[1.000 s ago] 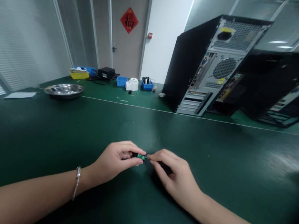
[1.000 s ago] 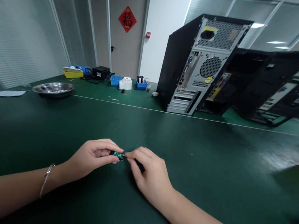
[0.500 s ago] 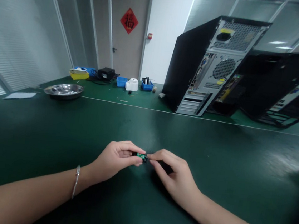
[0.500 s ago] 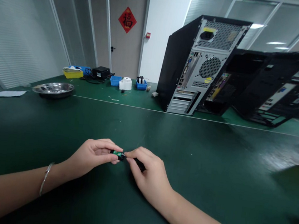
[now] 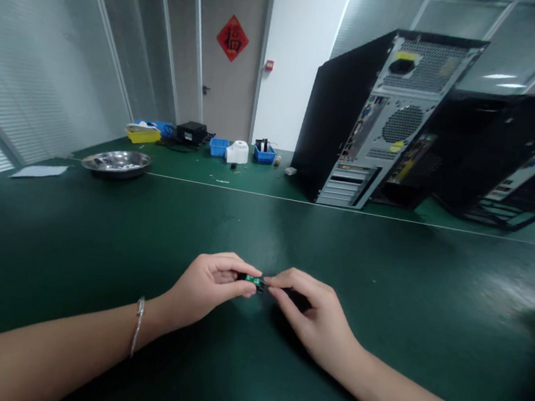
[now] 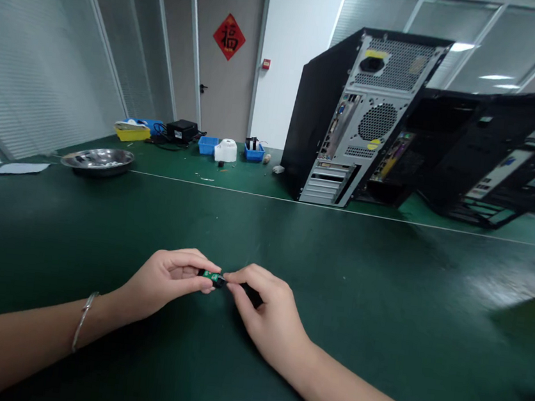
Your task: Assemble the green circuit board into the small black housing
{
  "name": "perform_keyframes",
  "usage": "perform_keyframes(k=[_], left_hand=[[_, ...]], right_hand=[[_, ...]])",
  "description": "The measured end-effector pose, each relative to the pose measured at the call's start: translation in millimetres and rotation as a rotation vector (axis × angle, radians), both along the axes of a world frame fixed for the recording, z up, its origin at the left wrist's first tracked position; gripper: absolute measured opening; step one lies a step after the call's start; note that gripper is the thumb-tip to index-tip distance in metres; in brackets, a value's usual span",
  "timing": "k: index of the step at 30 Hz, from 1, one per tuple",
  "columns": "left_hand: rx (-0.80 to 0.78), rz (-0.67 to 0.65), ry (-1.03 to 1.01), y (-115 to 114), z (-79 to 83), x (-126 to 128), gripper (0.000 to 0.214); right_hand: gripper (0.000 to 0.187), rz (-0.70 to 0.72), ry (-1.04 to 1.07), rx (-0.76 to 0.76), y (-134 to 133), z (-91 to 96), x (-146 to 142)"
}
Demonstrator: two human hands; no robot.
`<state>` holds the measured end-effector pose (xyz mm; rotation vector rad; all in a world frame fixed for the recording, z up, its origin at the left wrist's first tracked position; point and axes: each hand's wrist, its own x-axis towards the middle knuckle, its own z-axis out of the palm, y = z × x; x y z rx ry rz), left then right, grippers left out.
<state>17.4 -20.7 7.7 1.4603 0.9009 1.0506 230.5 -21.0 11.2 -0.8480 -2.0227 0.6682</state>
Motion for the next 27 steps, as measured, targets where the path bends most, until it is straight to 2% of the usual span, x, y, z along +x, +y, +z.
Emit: perform_keyframes(k=[3,15,27], left_hand=[[0.035,0.010,0.020,-0.1,-1.5,-0.1,0.021],[-0.024,-0.002,0.001,-1.1,1.8,0.8,0.022],[-0.078,0.011,-0.006,-1.9,7.6,3.0,0.021]], right_hand=[[0.014,-0.001,-0.004,0.008,0.1,0.5,-0.6],[0.015,0.002,-0.003,0.039,-1.4,1.9,-1.6],[0.019,0.013,-0.089,0.180,-1.3,3.4,0.7]])
